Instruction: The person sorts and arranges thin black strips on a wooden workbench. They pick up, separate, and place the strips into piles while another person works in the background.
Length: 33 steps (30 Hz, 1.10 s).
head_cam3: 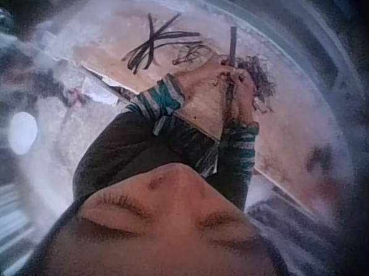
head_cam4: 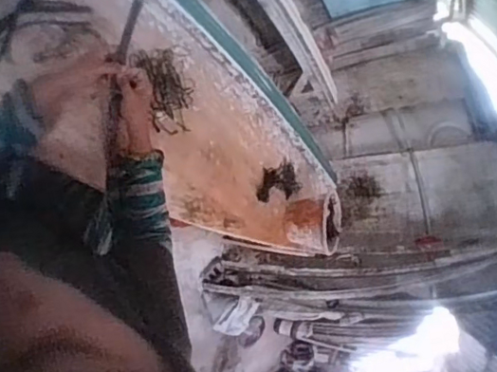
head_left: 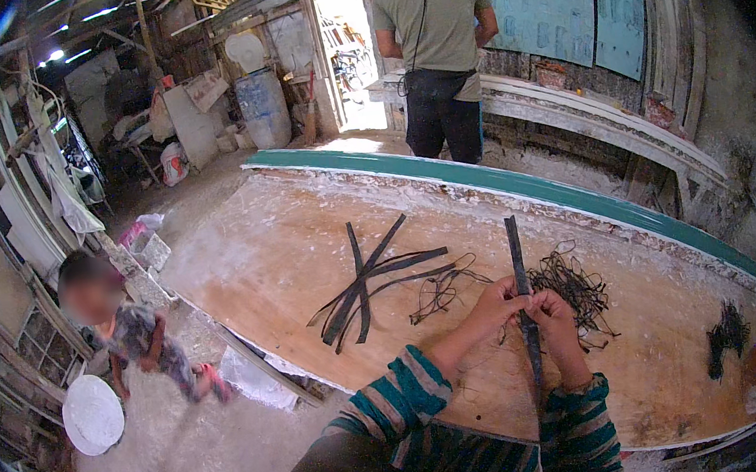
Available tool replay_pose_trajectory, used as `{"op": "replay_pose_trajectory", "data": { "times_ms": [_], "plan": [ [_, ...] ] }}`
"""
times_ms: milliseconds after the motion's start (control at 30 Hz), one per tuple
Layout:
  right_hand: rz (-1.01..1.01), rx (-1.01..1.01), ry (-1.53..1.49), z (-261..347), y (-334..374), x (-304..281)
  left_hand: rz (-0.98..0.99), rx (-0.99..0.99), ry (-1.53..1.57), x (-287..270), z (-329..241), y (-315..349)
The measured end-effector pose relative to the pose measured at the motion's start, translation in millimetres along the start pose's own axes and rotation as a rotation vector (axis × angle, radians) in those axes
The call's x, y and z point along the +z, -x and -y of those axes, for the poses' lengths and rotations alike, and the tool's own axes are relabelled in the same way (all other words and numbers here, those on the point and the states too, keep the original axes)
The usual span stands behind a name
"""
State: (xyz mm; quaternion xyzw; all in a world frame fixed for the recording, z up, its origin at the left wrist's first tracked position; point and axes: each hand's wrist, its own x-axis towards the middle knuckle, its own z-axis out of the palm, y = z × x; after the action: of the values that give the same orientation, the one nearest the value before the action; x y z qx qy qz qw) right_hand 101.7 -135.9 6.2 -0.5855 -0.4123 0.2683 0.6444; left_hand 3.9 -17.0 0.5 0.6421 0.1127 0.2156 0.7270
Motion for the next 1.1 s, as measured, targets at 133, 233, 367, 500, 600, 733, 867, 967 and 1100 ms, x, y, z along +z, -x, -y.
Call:
{"op": "replay_pose_trajectory", "data": {
  "times_ms": [133,233,367,500,600,733,867,967,1100],
  "plan": [
    [-0.012,0.006,-0.025,3.6,2.2,1.7,-0.004,0.007,-0.034,1.0,-1.6,0.7],
    [-0.042,-0.002,0.028,10.7,4.5,5.6,-0.014,0.021,-0.075,2.2,-3.1,1.5],
    [-0.05,0.001,-0.037,10.6,4.4,6.2,-0.006,0.031,-0.101,1.2,-3.2,0.6],
    [-0.073,-0.018,-0.028,3.8,2.1,2.8,-0.018,0.04,-0.101,1.2,-4.2,1.2],
    [-0.076,-0.032,-0.038,4.3,2.5,1.8,-0.019,0.049,-0.048,2.0,-0.8,0.0],
    [-0.1,-0.058,0.019,-2.5,0.2,-3.0,-0.024,0.069,0.012,4.0,-1.3,-0.4],
    [-0.128,-0.058,-0.016,-0.6,-1.4,-1.5,-0.01,0.116,0.068,0.3,6.3,-4.2],
    [-0.134,-0.069,-0.028,-0.1,-2.2,-3.0,-0.005,0.124,0.097,0.0,8.8,-6.5],
    [-0.149,-0.046,-0.067,6.6,0.2,-2.6,-0.008,0.117,0.105,1.8,4.3,-5.4]
  ]
}}
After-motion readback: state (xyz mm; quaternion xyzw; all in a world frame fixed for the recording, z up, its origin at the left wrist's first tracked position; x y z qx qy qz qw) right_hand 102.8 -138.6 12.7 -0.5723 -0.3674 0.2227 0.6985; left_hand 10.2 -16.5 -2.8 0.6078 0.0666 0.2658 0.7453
